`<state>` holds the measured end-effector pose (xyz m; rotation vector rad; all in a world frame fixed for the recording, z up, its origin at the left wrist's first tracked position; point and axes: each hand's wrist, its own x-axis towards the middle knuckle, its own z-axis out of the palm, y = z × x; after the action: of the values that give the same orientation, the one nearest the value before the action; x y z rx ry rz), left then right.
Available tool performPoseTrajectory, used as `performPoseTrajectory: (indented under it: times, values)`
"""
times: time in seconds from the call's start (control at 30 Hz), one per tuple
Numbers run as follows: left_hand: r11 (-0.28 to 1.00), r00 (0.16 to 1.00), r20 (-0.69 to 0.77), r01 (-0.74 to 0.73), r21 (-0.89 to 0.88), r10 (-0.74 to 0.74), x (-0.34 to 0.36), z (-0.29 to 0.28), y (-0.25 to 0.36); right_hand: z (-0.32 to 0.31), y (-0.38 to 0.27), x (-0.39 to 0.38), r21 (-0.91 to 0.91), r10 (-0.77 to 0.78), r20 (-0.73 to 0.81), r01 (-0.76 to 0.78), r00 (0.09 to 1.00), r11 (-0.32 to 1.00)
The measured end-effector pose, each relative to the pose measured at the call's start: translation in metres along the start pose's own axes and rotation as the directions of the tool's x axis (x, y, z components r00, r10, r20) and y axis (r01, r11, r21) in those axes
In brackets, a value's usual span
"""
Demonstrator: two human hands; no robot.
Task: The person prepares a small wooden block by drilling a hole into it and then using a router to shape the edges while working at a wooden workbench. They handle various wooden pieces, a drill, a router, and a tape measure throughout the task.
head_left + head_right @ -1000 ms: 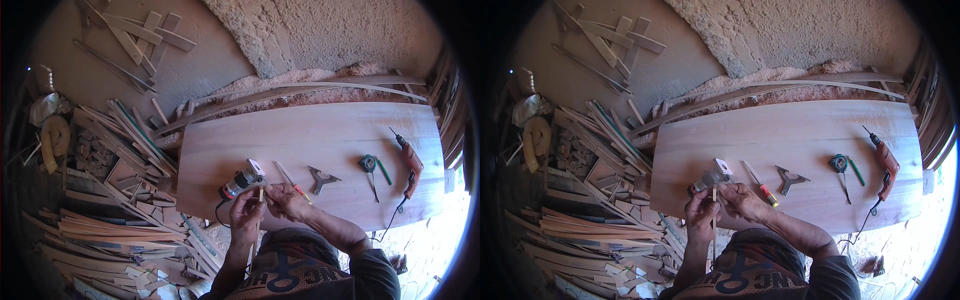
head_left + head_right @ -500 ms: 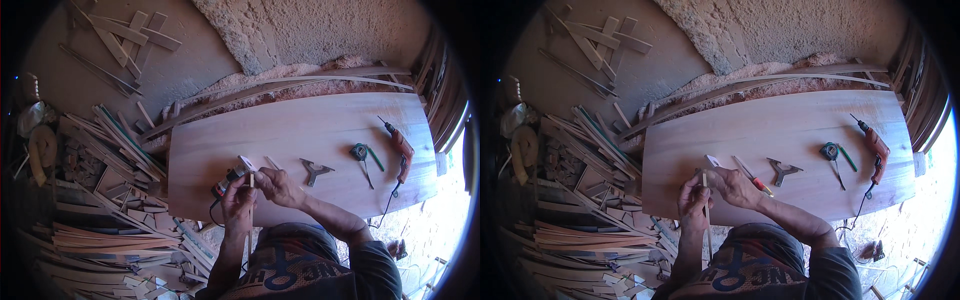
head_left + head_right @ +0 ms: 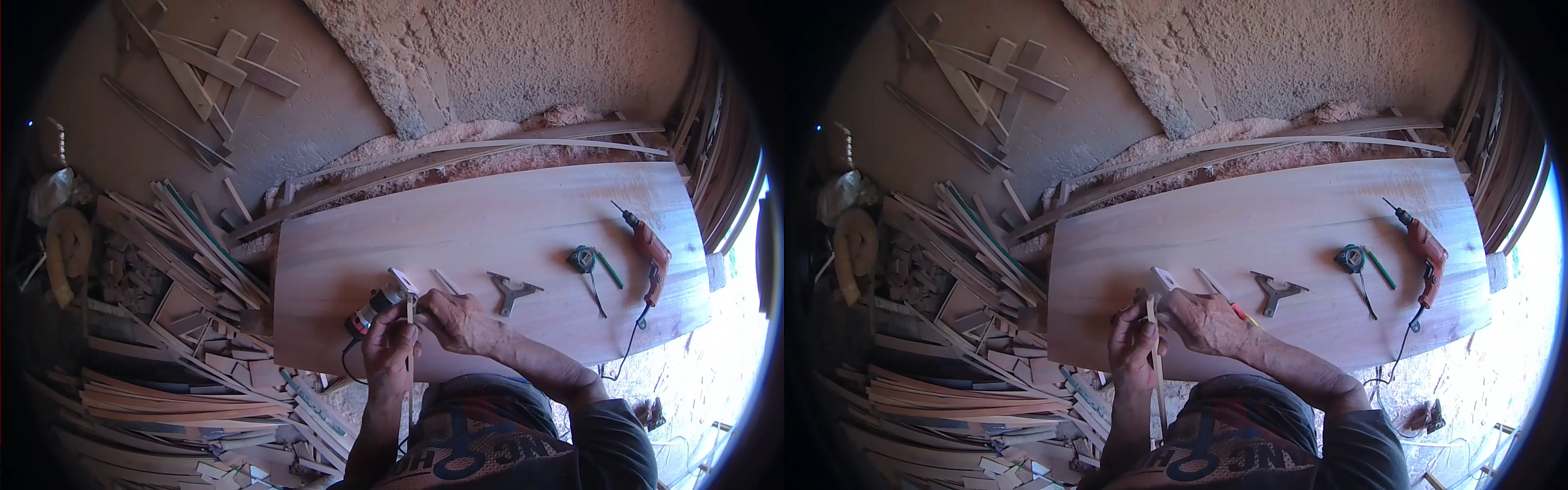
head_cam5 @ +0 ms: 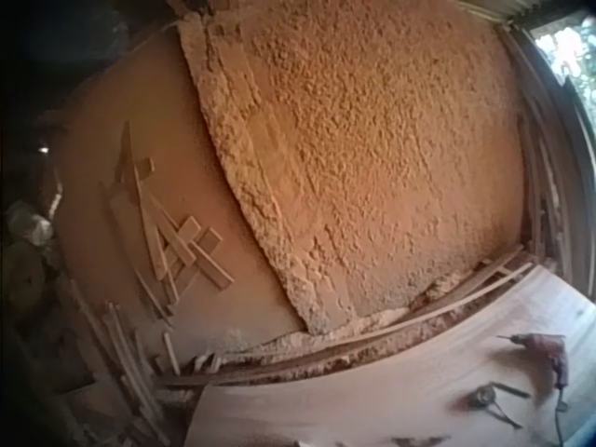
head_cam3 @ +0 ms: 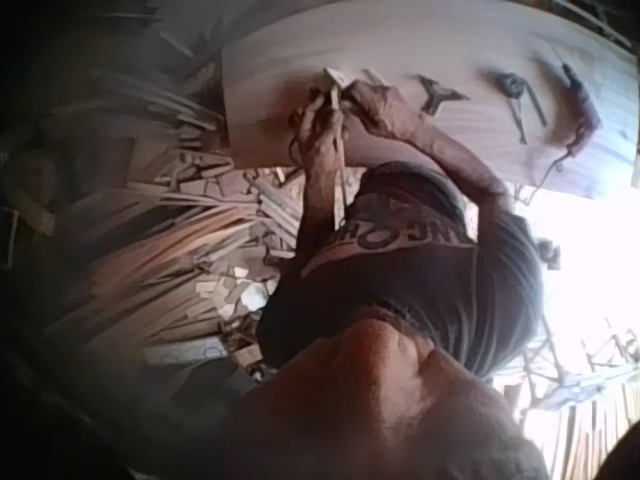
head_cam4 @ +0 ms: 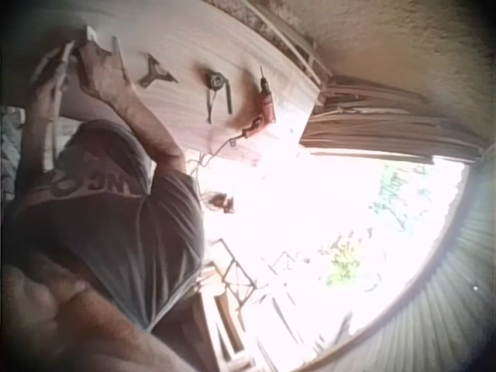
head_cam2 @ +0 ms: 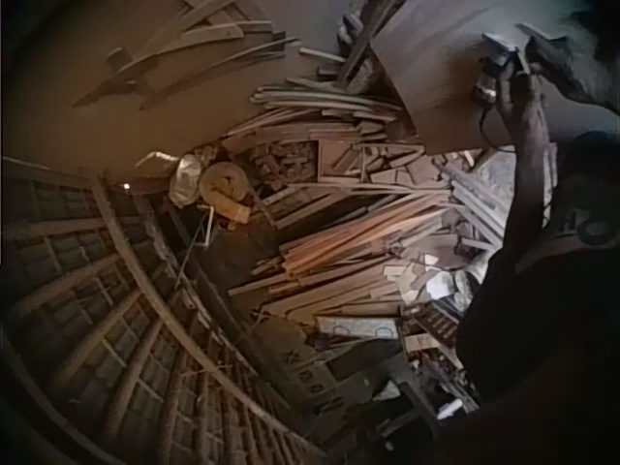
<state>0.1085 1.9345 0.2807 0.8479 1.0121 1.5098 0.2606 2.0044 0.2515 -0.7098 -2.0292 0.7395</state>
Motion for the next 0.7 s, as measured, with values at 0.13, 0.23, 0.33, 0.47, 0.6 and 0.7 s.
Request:
performPoseTrajectory:
  times: [0.13,0.23,0.33,0.47,0.6,0.7]
  values:
    - [0.998,0.998,-0.041,-0.041,0.056,0.043,-0.003,0.008,0.004,-0.011,-0.006,0.009,0.308,0.107,0.145,-0.147,0.984,0.94]
    - [0.998,1.0,0.001,-0.013,0.054,0.013,-0.001,0.003,0.003,-0.017,-0.004,0.013,0.599,0.266,0.384,-0.458,0.884,0.657]
    - [0.999,0.997,-0.072,0.029,0.015,-0.028,0.004,-0.001,0.0,-0.013,0.0,0.015,0.283,0.137,0.034,-0.141,0.99,0.949]
    - [1.0,1.0,-0.028,0.008,-0.014,-0.008,0.009,-0.001,0.001,0.0,0.008,0.02,0.15,-0.031,-0.055,0.039,0.998,0.988]
    - [1.0,0.999,-0.033,0.005,-0.009,-0.005,0.012,-0.001,0.0,-0.004,-0.001,0.025,0.388,0.196,0.086,-0.214,0.977,0.896]
    - [1.0,0.999,-0.032,0.006,-0.016,-0.007,0.016,-0.002,0.004,0.002,-0.001,0.024,0.357,0.144,-0.037,-0.122,0.989,0.926]
